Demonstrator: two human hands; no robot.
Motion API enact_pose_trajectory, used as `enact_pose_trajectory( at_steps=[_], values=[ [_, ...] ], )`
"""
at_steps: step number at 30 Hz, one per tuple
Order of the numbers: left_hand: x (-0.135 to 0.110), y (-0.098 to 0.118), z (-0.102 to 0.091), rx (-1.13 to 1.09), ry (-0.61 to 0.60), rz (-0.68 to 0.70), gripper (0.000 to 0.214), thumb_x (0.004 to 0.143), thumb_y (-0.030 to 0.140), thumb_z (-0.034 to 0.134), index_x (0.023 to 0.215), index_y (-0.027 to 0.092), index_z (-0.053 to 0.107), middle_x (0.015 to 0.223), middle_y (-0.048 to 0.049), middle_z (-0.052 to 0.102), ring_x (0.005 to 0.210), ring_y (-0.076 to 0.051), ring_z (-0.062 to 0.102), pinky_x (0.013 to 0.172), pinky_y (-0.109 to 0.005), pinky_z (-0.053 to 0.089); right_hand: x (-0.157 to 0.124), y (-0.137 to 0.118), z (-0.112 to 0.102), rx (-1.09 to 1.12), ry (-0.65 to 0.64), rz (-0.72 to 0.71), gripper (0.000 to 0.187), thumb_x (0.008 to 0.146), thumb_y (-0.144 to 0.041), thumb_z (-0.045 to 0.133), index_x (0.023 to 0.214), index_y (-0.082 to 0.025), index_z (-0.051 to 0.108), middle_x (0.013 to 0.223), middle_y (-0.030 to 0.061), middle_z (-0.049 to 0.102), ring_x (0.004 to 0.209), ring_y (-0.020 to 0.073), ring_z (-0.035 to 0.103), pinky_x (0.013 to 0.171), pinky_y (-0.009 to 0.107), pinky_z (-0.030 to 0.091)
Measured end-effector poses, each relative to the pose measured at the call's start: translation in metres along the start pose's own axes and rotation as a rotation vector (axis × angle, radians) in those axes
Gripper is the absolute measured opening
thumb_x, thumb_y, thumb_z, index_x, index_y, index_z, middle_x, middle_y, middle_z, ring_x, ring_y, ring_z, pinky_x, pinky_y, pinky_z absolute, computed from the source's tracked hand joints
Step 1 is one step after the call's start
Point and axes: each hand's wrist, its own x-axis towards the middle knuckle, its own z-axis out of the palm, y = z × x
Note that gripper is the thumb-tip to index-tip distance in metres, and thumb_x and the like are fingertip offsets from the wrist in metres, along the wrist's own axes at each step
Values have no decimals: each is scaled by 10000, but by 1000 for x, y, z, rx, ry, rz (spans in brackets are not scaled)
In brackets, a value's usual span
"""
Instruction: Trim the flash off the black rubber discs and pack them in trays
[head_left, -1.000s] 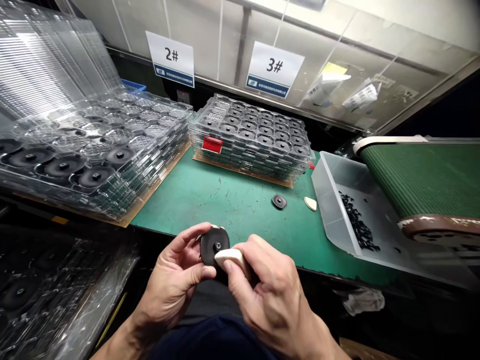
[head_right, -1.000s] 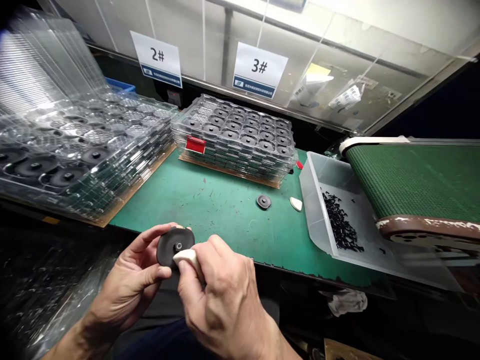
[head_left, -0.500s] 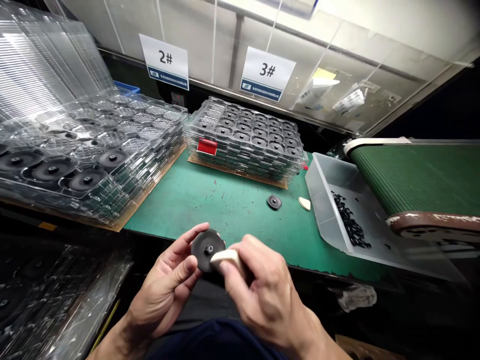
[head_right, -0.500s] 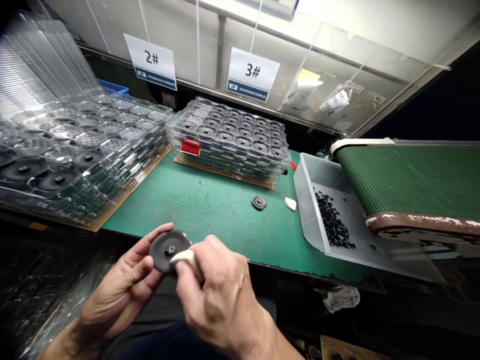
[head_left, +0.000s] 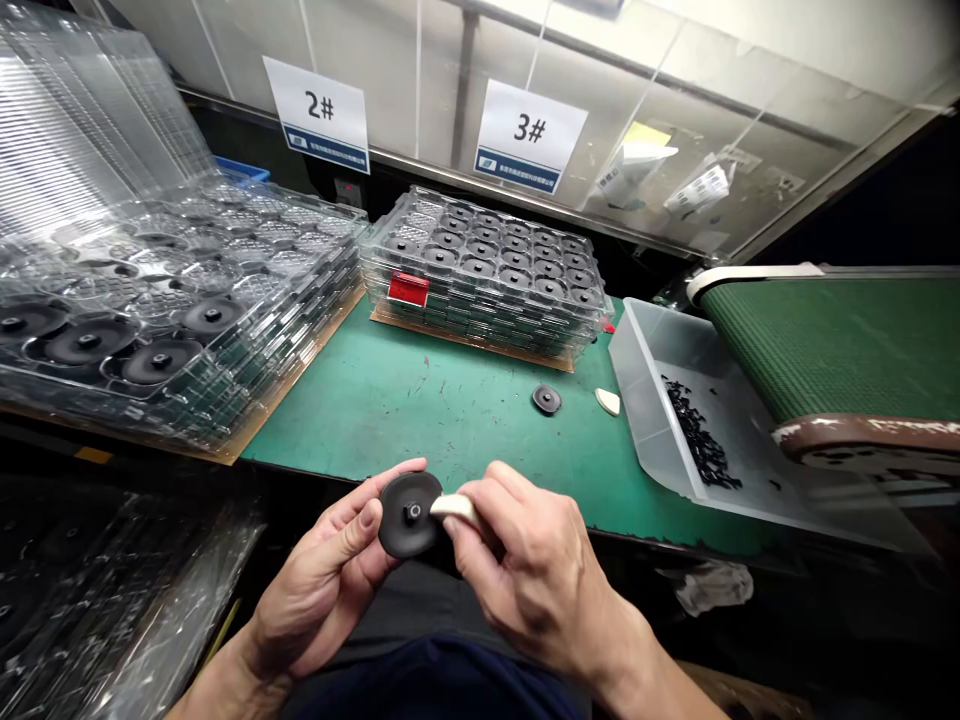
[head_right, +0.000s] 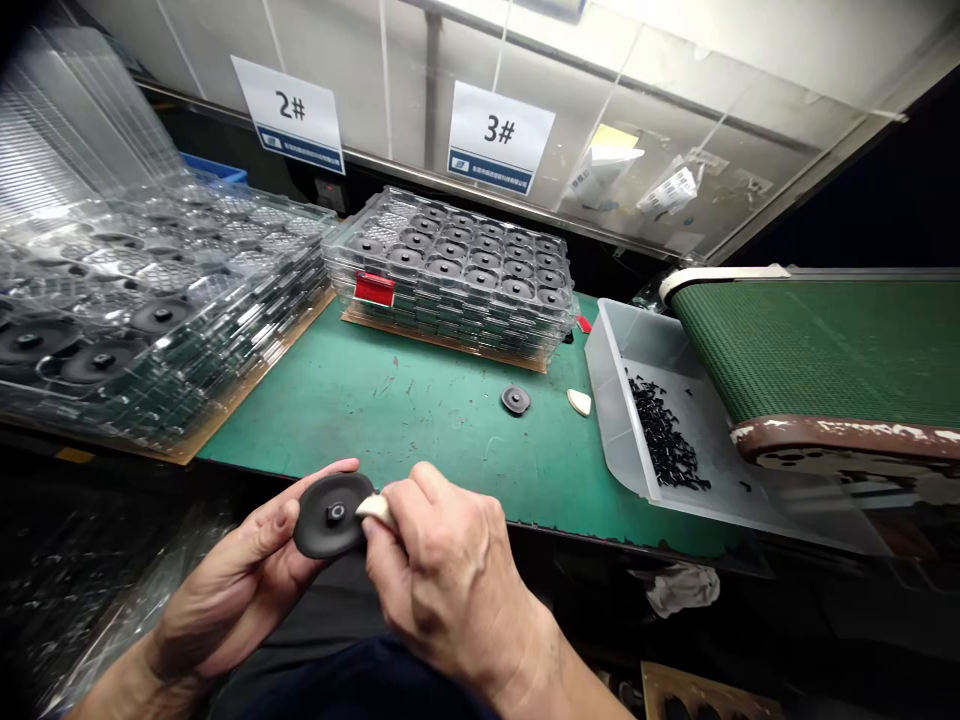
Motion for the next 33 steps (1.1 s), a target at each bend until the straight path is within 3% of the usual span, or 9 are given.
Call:
enact_pose_trajectory(
  at_steps=[5,9,14,18,22,24,28,30,33],
  values=[
    [3,-2,1,-3,7,7,418,920,351,739,1319,229,719,1319,-90,757,1170,-223,715,996,-248,575,0,5,0,-15,8,5,211,1051,-240,491,880,-193,604,798,6,523,665,143,475,620,307,333],
    [5,-5,-2,24,-75,-64,371,933,356,722,1255,176,754,1206,-106,790,1146,-232,713,992,-267,589,4,12,1,-51,45,-29,227,1065,-236,473,926,-181,644,830,23,536,679,156,463,636,313,348],
    [4,-10,-6,44,-128,-161,258,940,399,706,1019,174,804,895,-63,780,758,-197,696,658,-348,665,5,13,0,-50,-37,-153,215,1077,-249,457,974,-175,630,869,38,560,732,179,477,664,331,364],
    [4,-20,-8,-19,-76,-304,310,929,436,709,803,158,763,693,-43,711,602,-179,667,534,-313,624,7,12,-3,-77,-70,-236,237,1085,-241,434,1013,-175,650,877,48,576,733,185,465,660,339,365],
    [6,-29,-7,-58,-97,-390,404,938,493,681,863,109,781,650,-72,703,525,-176,659,457,-273,567,12,13,-7,-79,-165,-352,205,1065,-205,469,1121,-215,666,957,44,620,754,180,464,689,333,393],
    [8,-28,-5,-97,-109,-372,396,925,509,697,938,126,797,723,-80,746,579,-181,691,517,-283,593,13,14,-5,-75,-170,-368,199,1064,-214,484,1143,-224,666,983,48,635,788,185,490,720,334,408],
    [16,-19,1,-149,-39,-118,377,834,360,847,1193,282,761,1170,-40,795,1022,-175,740,923,-265,596,7,14,9,-13,64,-27,248,1057,-271,486,843,-191,583,765,21,555,664,154,464,633,313,350],
    [19,-16,4,-72,-6,17,496,749,252,919,1214,300,754,1200,-41,789,1080,-182,725,958,-245,572,3,11,17,133,91,151,322,1033,-294,503,726,-205,470,648,-23,464,556,120,384,560,299,292],
    [21,-18,7,56,14,123,531,637,146,971,1119,283,793,1122,-43,801,1028,-193,726,909,-243,586,4,1,21,363,96,231,304,1017,-315,523,735,-200,512,631,-32,481,548,110,405,546,280,302]
  ],
)
